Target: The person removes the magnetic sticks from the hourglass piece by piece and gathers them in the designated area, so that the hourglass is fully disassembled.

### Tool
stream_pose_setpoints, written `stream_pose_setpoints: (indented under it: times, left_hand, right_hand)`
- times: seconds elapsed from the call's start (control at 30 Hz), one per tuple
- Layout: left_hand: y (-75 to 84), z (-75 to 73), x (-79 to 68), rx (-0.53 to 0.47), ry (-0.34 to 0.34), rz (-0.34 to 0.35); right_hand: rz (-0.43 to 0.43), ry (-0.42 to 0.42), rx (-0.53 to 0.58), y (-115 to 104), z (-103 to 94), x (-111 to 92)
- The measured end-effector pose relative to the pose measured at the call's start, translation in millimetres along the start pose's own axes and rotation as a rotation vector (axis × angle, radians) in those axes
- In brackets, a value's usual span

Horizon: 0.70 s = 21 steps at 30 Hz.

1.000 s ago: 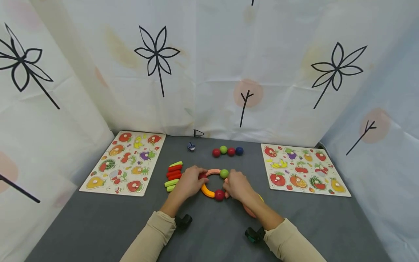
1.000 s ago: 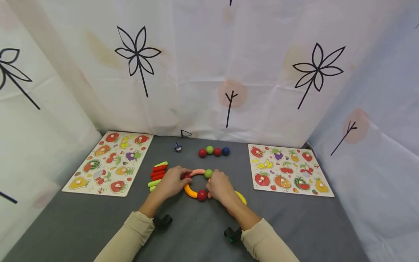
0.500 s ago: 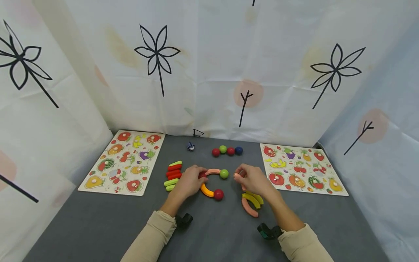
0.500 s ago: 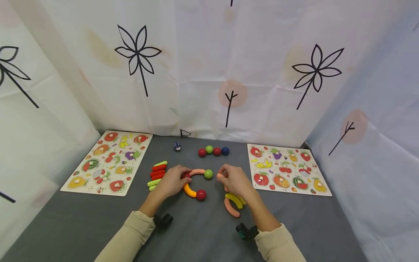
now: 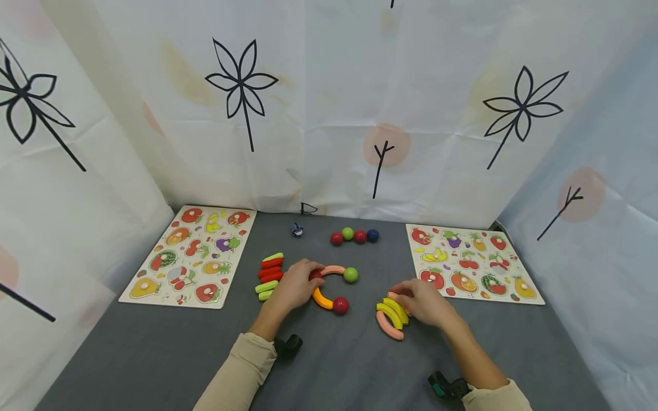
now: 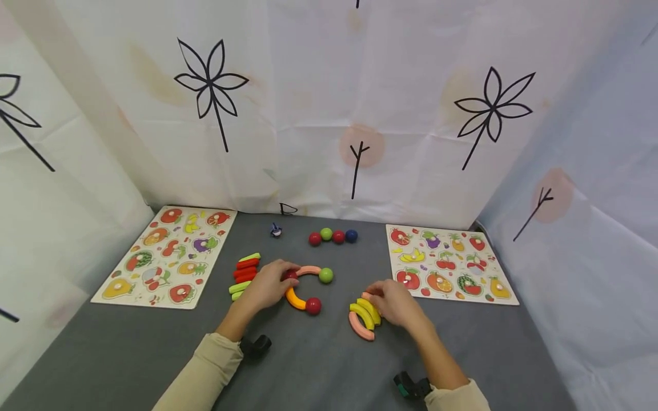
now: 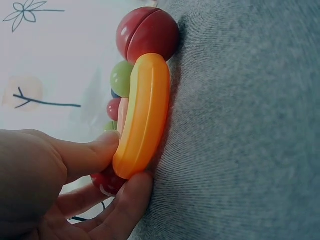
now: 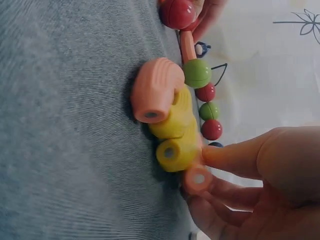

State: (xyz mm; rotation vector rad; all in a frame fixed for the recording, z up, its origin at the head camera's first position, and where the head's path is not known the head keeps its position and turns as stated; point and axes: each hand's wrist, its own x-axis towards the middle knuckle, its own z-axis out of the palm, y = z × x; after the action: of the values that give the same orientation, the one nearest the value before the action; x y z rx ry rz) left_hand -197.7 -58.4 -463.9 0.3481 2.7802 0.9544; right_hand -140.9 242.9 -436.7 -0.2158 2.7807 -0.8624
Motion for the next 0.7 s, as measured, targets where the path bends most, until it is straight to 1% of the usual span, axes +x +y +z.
stream_pose_setpoints:
  times: [0.07, 0.17, 0.27, 0.37, 0.4, 0.47, 0.53, 0.6, 0.7]
  left_hand:
    - [-0.2, -1.0, -1.6, -0.003, 0.0, -0.002]
    - [-0.6, -0.9, -3.1, -0.005, 0.009, 0.0]
    - [-0.9, 1.3, -3.9, 0.004, 0.013, 0.009]
    - [-0.4, 4.4, -4.5, 0.024, 0.01, 0.025]
    - [0.0, 5.3, -4.6, 0.033, 0.009, 0.031]
    - [0.9, 6.4, -4.7, 0.044, 0.008, 0.043]
    - [1.9, 6.6, -5.0, 0.047, 0.009, 0.054]
    - [2.4, 5.8, -5.2, 0.041, 0.006, 0.058]
    - [2.1, 3.5, -5.4, 0.029, 0.002, 0.054]
  right_hand:
    - [0.013, -0.001, 0.003, -3, -0.2, 2]
    - [-0.021, 0.019, -0.013, -11, -0.5, 9]
    - [-0.106, 0.025, 0.005, -22, 4.1, 23]
    - [-0.215, -0.005, 0.024, -36, 14.8, 41]
    - [-0.242, -0.012, 0.014, -41, 19.7, 47]
    - [-0.268, -0.023, -0.026, -49, 29.0, 57]
    - [-0.27, -0.021, -0.077, -57, 36.5, 65]
    - [-0.243, -0.016, -0.11, -63, 41.3, 69]
    - [-0.215, -0.025, -0.123, -70, 42.2, 74]
